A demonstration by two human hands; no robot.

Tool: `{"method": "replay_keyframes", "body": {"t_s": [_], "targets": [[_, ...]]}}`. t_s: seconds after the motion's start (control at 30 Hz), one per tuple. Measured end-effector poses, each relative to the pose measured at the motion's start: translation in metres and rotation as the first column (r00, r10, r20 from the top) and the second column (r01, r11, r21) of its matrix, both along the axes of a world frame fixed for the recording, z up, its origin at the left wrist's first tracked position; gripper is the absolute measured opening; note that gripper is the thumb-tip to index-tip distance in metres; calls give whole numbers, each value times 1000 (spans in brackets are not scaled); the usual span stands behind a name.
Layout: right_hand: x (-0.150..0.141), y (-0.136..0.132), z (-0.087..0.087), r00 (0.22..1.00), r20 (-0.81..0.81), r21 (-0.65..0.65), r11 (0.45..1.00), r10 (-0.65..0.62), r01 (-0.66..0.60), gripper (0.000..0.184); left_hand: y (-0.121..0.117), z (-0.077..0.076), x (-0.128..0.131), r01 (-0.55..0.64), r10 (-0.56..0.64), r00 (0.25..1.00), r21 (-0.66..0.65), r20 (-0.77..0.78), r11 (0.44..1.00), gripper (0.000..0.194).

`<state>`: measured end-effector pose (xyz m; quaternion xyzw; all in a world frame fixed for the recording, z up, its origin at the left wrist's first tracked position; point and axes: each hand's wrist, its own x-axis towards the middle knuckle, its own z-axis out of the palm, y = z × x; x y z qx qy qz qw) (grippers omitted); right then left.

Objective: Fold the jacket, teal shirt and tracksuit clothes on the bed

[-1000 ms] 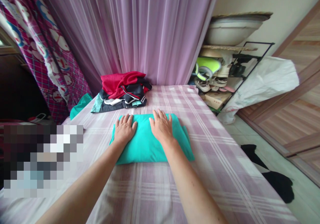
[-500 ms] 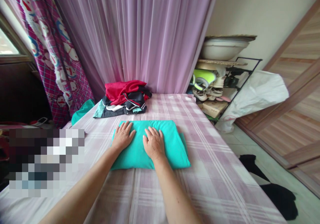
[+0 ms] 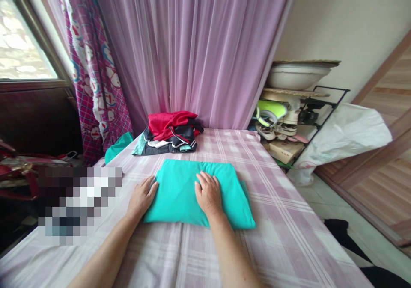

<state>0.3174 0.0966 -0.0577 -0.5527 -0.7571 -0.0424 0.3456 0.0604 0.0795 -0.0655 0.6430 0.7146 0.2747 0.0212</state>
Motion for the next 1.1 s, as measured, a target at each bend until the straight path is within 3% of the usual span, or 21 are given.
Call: {"method": "replay_keyframes", "body": {"t_s": [0.43,0.97,1.1], "targets": [[5,-2,-4,999,-17,12,999,31,-31,39,-9,17,9,-3,-1,999,-124,-34,992,41],[9,-9,-3,998,37,13,999,52,-53,41,-11,14,9,23,-22,1000,-69,3,997,42],[29,-20,4,994,111,-25,1000,10,-7,39,-10,11,10,-37,35,998,-34,-52,999,39]]}}
